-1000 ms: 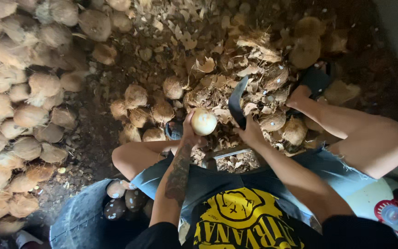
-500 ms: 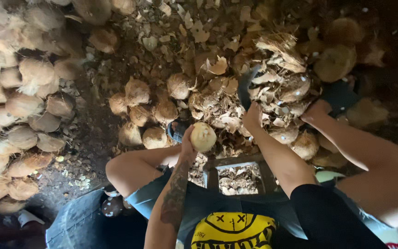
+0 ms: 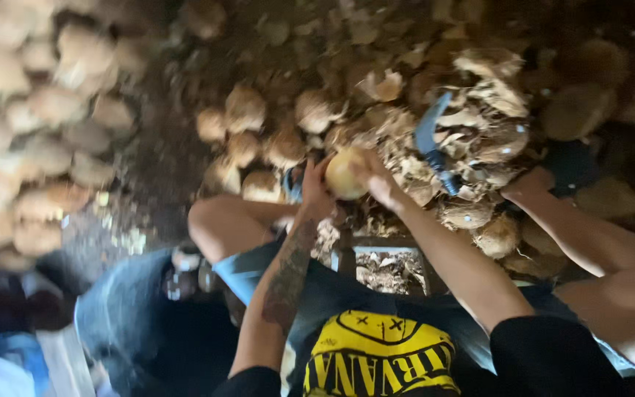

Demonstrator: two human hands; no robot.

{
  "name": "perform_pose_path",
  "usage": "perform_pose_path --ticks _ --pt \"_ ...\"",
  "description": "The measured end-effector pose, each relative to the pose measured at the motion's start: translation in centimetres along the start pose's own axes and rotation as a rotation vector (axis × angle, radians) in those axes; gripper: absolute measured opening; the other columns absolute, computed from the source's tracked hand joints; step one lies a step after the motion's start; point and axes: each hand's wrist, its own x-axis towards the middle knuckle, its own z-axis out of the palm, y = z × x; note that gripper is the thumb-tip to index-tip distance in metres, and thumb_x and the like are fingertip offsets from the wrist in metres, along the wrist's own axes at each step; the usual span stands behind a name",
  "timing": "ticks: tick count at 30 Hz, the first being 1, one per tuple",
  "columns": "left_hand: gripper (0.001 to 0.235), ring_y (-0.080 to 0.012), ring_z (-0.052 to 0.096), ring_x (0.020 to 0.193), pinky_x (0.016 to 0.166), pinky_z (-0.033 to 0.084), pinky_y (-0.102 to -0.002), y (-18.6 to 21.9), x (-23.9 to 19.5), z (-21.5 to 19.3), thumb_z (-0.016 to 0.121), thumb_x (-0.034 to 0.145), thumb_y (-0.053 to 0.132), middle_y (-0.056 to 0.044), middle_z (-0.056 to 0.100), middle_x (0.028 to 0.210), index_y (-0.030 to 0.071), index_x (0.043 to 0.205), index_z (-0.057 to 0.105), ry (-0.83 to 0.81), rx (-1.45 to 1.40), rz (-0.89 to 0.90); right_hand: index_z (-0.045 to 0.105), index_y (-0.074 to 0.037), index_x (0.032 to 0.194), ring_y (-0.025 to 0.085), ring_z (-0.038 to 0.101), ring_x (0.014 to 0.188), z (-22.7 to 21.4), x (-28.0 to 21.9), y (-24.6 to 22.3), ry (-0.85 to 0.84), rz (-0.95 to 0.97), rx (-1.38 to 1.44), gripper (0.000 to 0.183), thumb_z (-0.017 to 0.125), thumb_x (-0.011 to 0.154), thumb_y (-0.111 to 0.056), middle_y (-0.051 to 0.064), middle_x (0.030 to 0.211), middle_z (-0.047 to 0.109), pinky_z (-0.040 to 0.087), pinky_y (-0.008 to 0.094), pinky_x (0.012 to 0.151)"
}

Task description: The person sits on the ground and uses a large knife to peel the husk off several coconuts. They hold each coconut with one hand and strike it repeatedly with the knife to remove the outer layer, then place the peeled coconut into a nearby bucket.

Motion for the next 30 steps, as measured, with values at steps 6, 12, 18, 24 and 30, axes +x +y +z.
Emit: perform_pose_path --ticks 6,12,18,24,30 --pt "0.076 -0.0448 0.046 0.138 0.107 0.048 -0.073 6.4 -7.6 -1.6 0.031 0.108 0.068 -0.015 0.046 0.162 0.015 0.158 0.055 -0.223 0.291 0.231 0.053 -0.008 0.153 0.027 0.063 0.116 1.6 -1.8 -5.7 0.005 -0.211 0.299 0.063 0.075 0.103 -0.039 0.016 0.139 0.055 0.061 0.048 0.089" --pt "0.094 -0.0296 0.064 0.112 0.089 0.066 -0.055 12.3 -10.7 -11.0 0.025 0.103 0.084 -0.01 0.062 0.144 0.013 0.152 0.062 -0.388 0.033 0.606 0.054 -0.012 0.153 0.03 0.068 0.12 9.8 0.4 -12.5 -0.301 -0.368 0.081 0.045 0.06 0.111 -0.026 0.02 0.139 0.063 0.058 0.048 0.101" --pt "0.097 -0.0235 0.061 0.115 0.088 0.068 -0.047 14.1 -21.2 -25.0 0.023 0.101 0.085 -0.005 0.066 0.139 0.013 0.153 0.06 -0.172 -0.154 0.856 0.049 -0.011 0.155 0.027 0.062 0.127 26.7 -3.0 -14.6 -0.754 -0.423 -0.034 0.057 0.068 0.109 -0.038 0.013 0.145 0.055 0.062 0.046 0.1" --pt "0.107 -0.023 0.062 0.12 0.095 0.061 -0.05 12.5 -23.0 -36.5 0.019 0.083 0.08 -0.006 0.061 0.152 0.01 0.155 0.054 0.103 -0.275 0.684 0.049 -0.012 0.152 0.015 0.066 0.124 40.8 -4.2 -8.3 -0.857 -0.223 -0.364 0.07 0.079 0.091 -0.029 0.007 0.141 0.067 0.058 0.031 0.1" --pt "0.112 -0.0452 0.062 0.132 0.089 0.063 -0.067 5.5 -15.4 -41.2 0.018 0.092 0.092 -0.019 0.057 0.152 0.008 0.158 0.052 0.185 -0.484 0.516 0.053 -0.02 0.148 0.045 0.071 0.112 43.8 -2.7 1.7 -0.684 0.109 -0.666 0.053 0.07 0.102 -0.04 0.021 0.132 0.061 0.062 0.072 0.074"
